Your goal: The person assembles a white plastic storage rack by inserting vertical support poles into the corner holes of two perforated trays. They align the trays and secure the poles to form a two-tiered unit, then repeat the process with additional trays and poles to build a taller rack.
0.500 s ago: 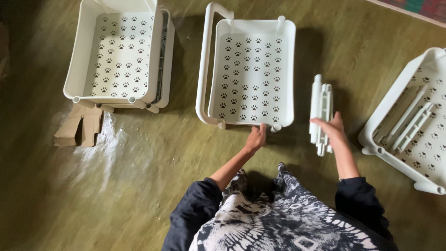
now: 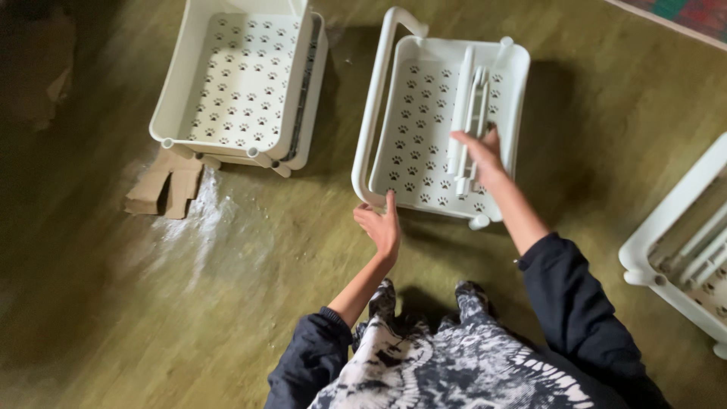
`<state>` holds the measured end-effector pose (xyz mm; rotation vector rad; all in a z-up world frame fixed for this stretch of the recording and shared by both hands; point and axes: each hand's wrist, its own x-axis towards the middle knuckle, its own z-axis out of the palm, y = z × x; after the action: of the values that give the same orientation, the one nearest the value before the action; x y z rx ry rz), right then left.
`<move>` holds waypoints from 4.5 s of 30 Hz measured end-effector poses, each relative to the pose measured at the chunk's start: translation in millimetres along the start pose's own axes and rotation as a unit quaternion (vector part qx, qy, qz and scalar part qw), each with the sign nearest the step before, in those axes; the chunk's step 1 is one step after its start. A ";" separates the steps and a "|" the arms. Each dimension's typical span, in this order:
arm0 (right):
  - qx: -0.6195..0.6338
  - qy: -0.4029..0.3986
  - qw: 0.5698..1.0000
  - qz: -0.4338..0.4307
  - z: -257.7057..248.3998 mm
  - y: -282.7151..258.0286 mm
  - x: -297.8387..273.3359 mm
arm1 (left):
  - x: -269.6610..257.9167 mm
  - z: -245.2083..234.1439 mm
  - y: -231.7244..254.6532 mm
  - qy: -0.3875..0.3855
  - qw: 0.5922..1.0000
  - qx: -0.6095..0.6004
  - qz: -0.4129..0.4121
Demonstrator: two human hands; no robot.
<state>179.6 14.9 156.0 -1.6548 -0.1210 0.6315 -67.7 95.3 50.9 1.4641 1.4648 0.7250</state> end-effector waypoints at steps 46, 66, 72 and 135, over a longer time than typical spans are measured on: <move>-0.466 0.084 0.880 0.036 -1.5 100.0 59.4 | 12.6 -55.5 44.5 -0.084 0.977 -0.019 0.196; -0.608 0.104 0.774 -0.142 -16.4 115.7 45.4 | 12.0 -54.3 40.5 -0.082 0.975 -0.014 0.207; -0.653 0.145 0.710 -0.220 -15.8 113.2 34.2 | 9.9 -55.6 44.0 -0.069 0.972 -0.015 0.226; -0.270 0.516 0.798 -0.158 -618.3 91.0 -330.8 | -388.2 223.3 196.4 -0.641 0.748 -0.123 0.118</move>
<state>164.2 -689.8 211.6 -2.2512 0.2425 -0.6806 170.1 -301.7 209.0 1.4083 0.0996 -0.0742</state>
